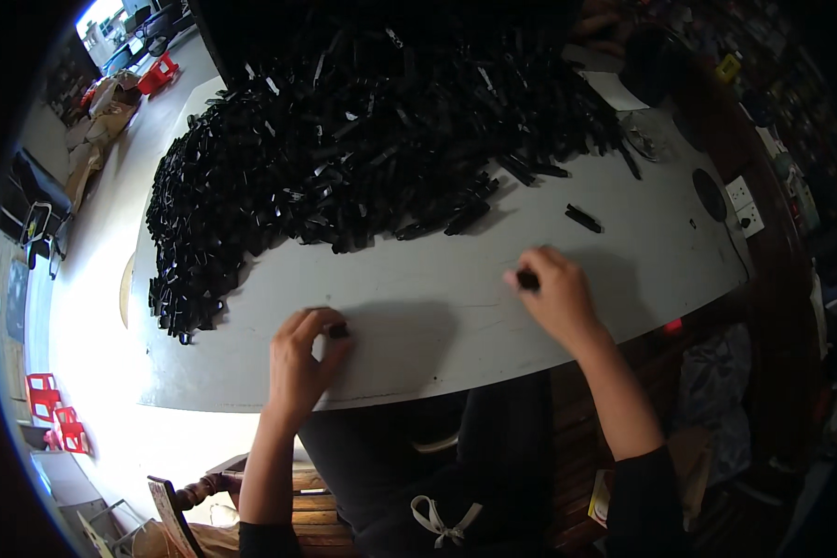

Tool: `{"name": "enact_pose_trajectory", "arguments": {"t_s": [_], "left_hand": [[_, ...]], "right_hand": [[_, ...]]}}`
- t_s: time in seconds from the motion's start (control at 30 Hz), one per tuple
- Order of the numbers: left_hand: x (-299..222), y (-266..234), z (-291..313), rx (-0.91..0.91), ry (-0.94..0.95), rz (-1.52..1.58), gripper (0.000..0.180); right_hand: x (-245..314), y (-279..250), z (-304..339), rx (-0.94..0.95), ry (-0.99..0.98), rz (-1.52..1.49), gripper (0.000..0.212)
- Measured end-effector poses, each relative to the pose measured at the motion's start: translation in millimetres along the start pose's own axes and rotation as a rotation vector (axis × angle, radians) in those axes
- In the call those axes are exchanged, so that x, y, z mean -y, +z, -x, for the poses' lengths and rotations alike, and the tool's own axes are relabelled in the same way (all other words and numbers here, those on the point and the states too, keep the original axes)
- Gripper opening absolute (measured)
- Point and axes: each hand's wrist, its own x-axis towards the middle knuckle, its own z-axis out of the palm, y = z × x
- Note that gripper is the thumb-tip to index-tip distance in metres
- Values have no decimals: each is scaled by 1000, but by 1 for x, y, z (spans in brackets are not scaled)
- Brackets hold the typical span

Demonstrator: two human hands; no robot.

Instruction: Sorting and inspecting small black plastic components on an assembly table.

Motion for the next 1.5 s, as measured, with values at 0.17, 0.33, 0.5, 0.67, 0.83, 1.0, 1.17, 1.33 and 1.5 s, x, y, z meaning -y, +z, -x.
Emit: {"name": "enact_pose_trajectory", "arguments": {"t_s": [0.17, 0.33, 0.5, 0.67, 0.83, 1.0, 1.17, 1.33, 1.5], "left_hand": [[-21, 8, 18, 82, -60, 119, 27], [-34, 13, 27, 80, -40, 255, 32], [-52, 8, 32, 65, -76, 419, 44], [-60, 5, 33, 81, -74, 425, 51], [-64, 2, 33, 73, 9, 402, 49], [-60, 2, 40, 84, 66, 437, 48], [-55, 6, 44, 140, 189, 512, 40], [-72, 12, 50, 237, -21, 1184, 62], [-68, 17, 51, 263, 29, 1127, 61]], "right_hand": [[-52, -16, -38, -332, 285, 95, 28], [-17, 11, -23, 116, 194, 226, 28], [66, 8, 41, 225, -175, -377, 39], [99, -4, 59, 176, -359, -519, 38], [105, -6, 59, 177, -445, -538, 32], [105, -7, 60, 239, -452, -568, 34], [111, -3, 64, 266, -537, -616, 29], [124, 17, 82, 291, -616, -695, 16], [133, 23, 79, 258, -652, -714, 12]]}}
